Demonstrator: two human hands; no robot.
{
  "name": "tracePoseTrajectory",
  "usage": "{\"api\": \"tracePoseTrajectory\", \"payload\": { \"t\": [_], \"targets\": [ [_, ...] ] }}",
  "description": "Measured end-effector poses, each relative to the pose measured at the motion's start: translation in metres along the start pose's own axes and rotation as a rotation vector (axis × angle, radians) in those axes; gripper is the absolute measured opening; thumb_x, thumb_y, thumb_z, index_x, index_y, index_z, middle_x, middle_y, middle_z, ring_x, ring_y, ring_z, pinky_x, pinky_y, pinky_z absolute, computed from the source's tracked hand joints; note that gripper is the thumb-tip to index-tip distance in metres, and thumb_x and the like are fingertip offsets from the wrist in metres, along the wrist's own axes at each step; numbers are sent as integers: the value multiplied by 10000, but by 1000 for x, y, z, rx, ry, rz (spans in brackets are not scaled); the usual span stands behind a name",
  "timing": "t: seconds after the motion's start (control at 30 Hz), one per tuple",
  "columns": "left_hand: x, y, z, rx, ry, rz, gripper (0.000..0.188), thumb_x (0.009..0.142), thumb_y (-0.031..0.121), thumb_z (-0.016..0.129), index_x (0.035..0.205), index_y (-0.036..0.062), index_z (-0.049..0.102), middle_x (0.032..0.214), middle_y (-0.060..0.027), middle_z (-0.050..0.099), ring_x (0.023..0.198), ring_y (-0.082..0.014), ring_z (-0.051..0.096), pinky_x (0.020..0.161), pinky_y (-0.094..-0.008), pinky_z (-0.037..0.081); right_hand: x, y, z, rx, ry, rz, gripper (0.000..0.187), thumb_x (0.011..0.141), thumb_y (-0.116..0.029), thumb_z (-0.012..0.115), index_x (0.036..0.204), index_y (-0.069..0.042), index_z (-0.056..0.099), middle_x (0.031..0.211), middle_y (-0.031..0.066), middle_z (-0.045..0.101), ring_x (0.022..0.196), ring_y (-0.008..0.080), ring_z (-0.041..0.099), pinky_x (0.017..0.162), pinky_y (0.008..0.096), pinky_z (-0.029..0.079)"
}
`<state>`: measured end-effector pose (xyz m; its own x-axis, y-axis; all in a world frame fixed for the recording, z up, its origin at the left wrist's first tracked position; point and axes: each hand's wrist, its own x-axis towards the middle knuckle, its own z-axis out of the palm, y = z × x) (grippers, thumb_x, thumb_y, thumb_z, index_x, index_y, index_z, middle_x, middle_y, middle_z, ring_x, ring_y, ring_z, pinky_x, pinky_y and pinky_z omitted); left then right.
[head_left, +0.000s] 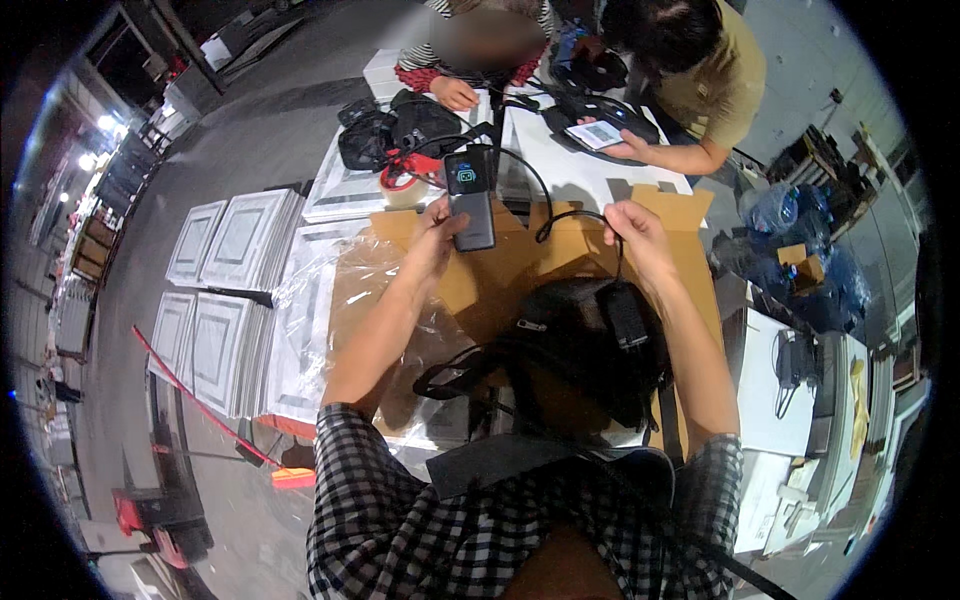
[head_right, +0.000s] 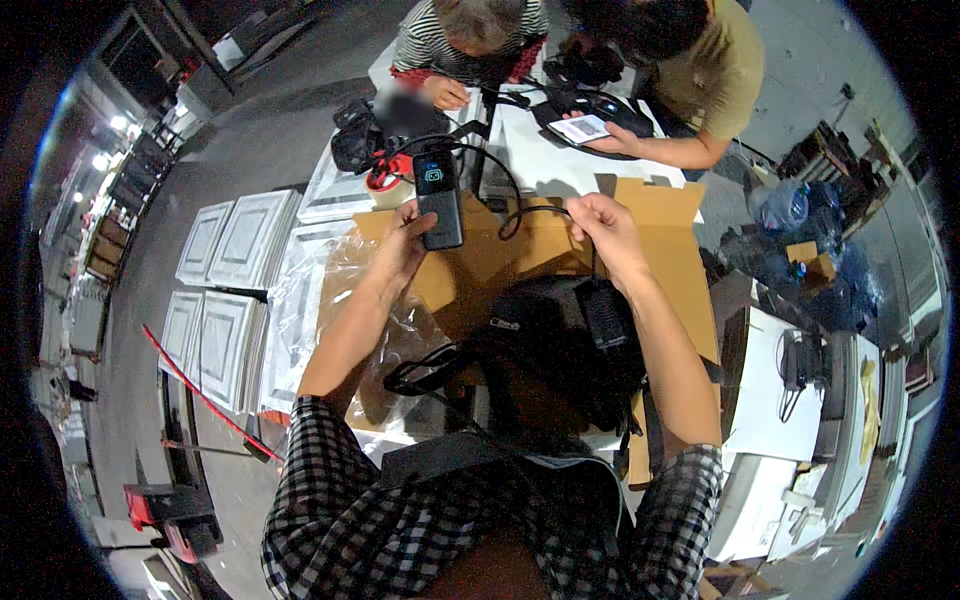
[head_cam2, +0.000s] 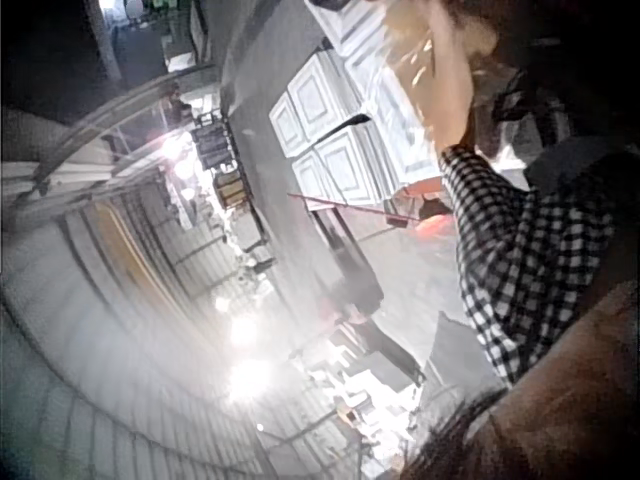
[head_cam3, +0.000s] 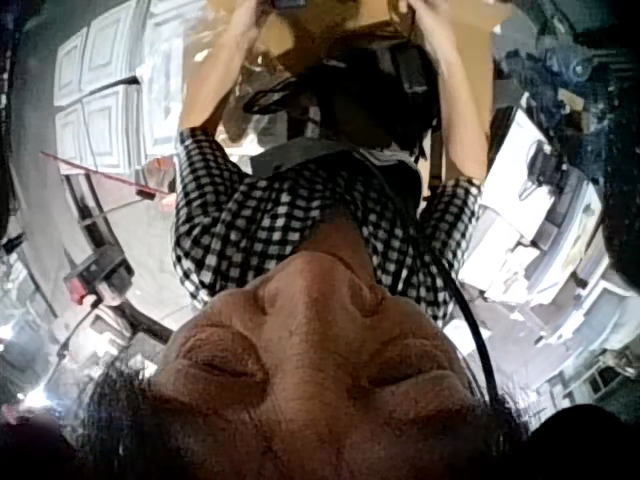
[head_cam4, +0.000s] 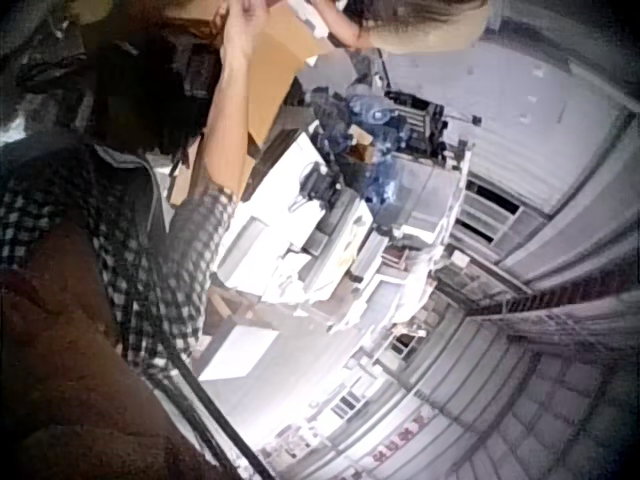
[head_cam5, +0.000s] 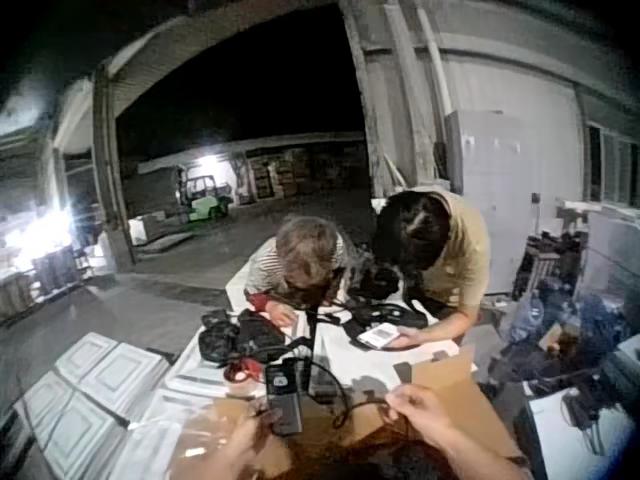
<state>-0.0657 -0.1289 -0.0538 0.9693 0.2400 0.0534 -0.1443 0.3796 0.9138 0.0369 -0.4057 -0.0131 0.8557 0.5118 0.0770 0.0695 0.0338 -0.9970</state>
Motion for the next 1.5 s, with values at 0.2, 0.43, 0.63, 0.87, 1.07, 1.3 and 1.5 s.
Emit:
{"api": "tracePoseTrajectory", "payload": {
  "t": [0.2,0.43,0.63,0.87,1.07,1.3,1.5],
  "targets": [
    [6,-9,-15,-27,172,73,422,789,-52,572,1183,-5,431,1054,-44,588,946,-120,550,847,-246,424,-5,-7,17,-174,-58,-20,268,870,-196,623,677,-52,505,574,-56,422,528,39,383,498,226,327],
    [2,-8,-16,-28,203,122,423,779,-84,562,1177,-13,438,1070,-59,581,978,-133,545,874,-267,415,-15,-25,49,-594,-246,-76,165,823,-147,638,767,2,596,626,42,563,575,104,507,548,262,412],
    [0,-3,-12,-51,175,117,475,776,-94,558,1218,-19,401,1093,-73,573,997,-149,543,894,-277,411,-4,-7,53,-443,-477,3,201,866,-170,544,818,15,607,635,61,592,523,113,576,492,257,446],
    [1,-4,-14,-38,177,135,490,780,-86,565,1232,-18,389,1084,-69,576,1006,-152,545,895,-278,416,8,1,59,-369,-522,60,280,912,-223,506,823,24,604,641,48,585,547,111,571,516,228,471],
    [-2,-2,-13,-93,188,98,447,803,-59,561,1220,-13,408,1085,-65,576,1009,-141,547,893,-266,424,21,8,62,-133,-424,334,286,931,-262,490,960,1,596,799,84,612,652,145,612,546,238,517],
    [-6,-1,-9,-305,94,44,367,837,-43,525,1193,-11,443,1119,-73,571,1046,-147,545,922,-260,424,52,31,68,18,-459,410,296,925,-242,510,1137,-35,501,1030,101,598,943,212,609,705,339,540],
    [-6,4,-5,-320,83,50,379,834,-37,535,1200,-2,440,1165,-75,551,1077,-165,536,962,-282,408,57,49,80,298,-579,528,269,923,-273,519,1083,-59,492,1007,115,607,938,219,613,801,371,520]
  ]
}}
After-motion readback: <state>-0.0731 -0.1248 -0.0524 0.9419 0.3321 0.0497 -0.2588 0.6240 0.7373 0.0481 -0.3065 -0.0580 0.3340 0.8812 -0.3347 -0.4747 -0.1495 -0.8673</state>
